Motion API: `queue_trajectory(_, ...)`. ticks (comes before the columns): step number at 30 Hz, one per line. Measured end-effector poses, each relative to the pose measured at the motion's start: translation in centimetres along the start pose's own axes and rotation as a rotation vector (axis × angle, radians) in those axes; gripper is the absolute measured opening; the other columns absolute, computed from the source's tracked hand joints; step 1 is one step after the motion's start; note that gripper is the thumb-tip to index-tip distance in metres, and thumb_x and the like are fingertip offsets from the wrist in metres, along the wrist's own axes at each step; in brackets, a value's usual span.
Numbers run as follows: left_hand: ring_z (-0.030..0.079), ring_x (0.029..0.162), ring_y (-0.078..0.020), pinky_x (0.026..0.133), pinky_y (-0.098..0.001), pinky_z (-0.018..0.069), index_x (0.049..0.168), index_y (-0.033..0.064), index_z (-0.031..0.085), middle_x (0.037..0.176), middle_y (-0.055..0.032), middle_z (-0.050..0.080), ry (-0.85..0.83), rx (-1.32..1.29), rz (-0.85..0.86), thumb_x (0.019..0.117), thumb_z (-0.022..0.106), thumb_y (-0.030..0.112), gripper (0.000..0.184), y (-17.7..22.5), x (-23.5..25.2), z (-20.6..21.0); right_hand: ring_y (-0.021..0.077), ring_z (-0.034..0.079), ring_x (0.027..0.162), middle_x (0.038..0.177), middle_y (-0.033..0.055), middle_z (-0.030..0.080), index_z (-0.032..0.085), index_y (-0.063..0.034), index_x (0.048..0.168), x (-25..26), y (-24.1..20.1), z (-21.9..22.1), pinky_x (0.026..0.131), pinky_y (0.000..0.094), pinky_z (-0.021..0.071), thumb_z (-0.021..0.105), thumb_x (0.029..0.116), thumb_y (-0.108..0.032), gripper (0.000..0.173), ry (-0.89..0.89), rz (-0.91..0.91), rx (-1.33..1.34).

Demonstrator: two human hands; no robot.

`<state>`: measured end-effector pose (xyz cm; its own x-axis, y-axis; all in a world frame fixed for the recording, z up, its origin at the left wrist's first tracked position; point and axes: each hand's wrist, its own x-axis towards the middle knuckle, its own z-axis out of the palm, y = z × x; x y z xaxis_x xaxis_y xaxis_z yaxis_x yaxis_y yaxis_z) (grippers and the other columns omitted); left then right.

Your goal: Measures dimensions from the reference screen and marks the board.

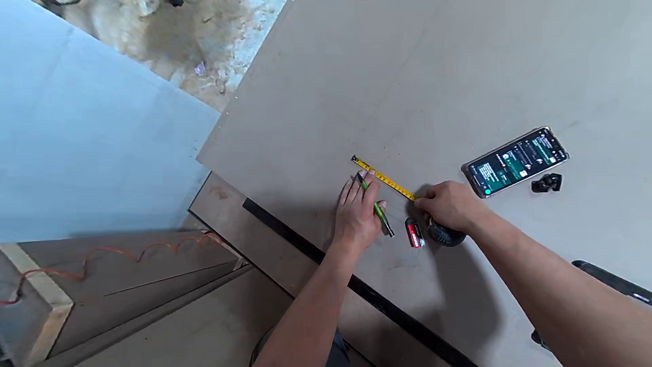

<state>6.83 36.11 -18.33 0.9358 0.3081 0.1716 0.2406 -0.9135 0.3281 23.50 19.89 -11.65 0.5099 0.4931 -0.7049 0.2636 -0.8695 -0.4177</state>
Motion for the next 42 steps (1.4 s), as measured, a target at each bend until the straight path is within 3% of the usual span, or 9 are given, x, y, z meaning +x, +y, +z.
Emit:
queue_trajectory(5, 0.027, 0.156, -0.0231, 0.129, -0.0489, 0.0175, 0.145, 0.0112, 0.054, 0.164, -0.005, 0.04, -0.022, -0.002, 0.017, 0.1046, 0.054, 0.034, 0.046, -0.3, 0.2, 0.1, 0.0258, 0.07, 0.086, 0.087, 0.0049, 0.074, 0.077, -0.0199, 0.093, 0.7, -0.6, -0.2, 0.075, 0.0563, 0.0529, 0.059, 0.1013, -0.047, 0.034, -0.028, -0.007, -0.005)
queue_trajectory(10, 0.033, 0.153, -0.0204, 0.129, -0.0454, 0.0231, 0.147, 0.0097, 0.051, 0.158, -0.0055, 0.048, 0.001, -0.06, -0.067, 0.1045, 0.057, 0.035, 0.05, -0.3, 0.5, 0.2, 0.027, 0.069, 0.083, 0.084, 0.0067, 0.072, 0.075, -0.0167, 0.089, 0.9, -0.3, -0.1, 0.073, 0.0563, 0.0526, 0.058, 0.1007, -0.054, 0.042, -0.007, -0.025, 0.022)
queue_trajectory(18, 0.034, 0.153, -0.0192, 0.129, -0.0454, 0.0228, 0.148, 0.0106, 0.05, 0.156, -0.003, 0.051, 0.008, -0.06, -0.055, 0.1057, 0.052, 0.034, 0.048, -0.2, 0.6, 0.2, 0.0222, 0.07, 0.073, 0.075, 0.0024, 0.072, 0.074, -0.0171, 0.08, -2.0, 5.8, -0.3, 0.068, 0.0547, 0.0543, 0.055, 0.099, -0.063, 0.054, -0.002, 0.07, -0.004)
queue_trajectory(23, 0.037, 0.152, -0.0205, 0.129, -0.0446, 0.0242, 0.147, 0.0104, 0.051, 0.152, -0.0052, 0.055, 0.038, -0.069, -0.036, 0.1055, 0.052, 0.034, 0.048, -0.1, 0.7, 0.3, 0.0295, 0.068, 0.077, 0.078, 0.0091, 0.069, 0.072, -0.014, 0.078, -2.1, 4.6, -0.2, 0.066, 0.0564, 0.0519, 0.058, 0.0981, -0.059, 0.051, 0.025, 0.116, -0.071)
queue_trajectory(29, 0.038, 0.151, -0.0208, 0.129, -0.0461, 0.0255, 0.152, 0.0093, 0.047, 0.151, -0.0073, 0.056, 0.061, -0.073, -0.039, 0.1054, 0.052, 0.034, 0.053, 0.0, 0.6, 0.3, 0.0282, 0.069, 0.082, 0.082, 0.0078, 0.071, 0.074, -0.0151, 0.08, -1.6, 4.6, -0.5, 0.07, 0.0568, 0.0512, 0.06, 0.0948, -0.065, 0.054, -0.012, 0.11, -0.075)
queue_trajectory(42, 0.041, 0.15, -0.0198, 0.127, -0.0447, 0.0281, 0.153, 0.0105, 0.046, 0.149, -0.0059, 0.058, 0.079, -0.057, -0.033, 0.1049, 0.052, 0.036, 0.054, -0.3, 0.4, 0.5, 0.0296, 0.069, 0.084, 0.085, 0.0093, 0.072, 0.073, -0.0133, 0.08, -1.8, 4.1, -0.1, 0.071, 0.058, 0.0513, 0.059, 0.0955, -0.063, 0.054, -0.002, 0.13, -0.059)
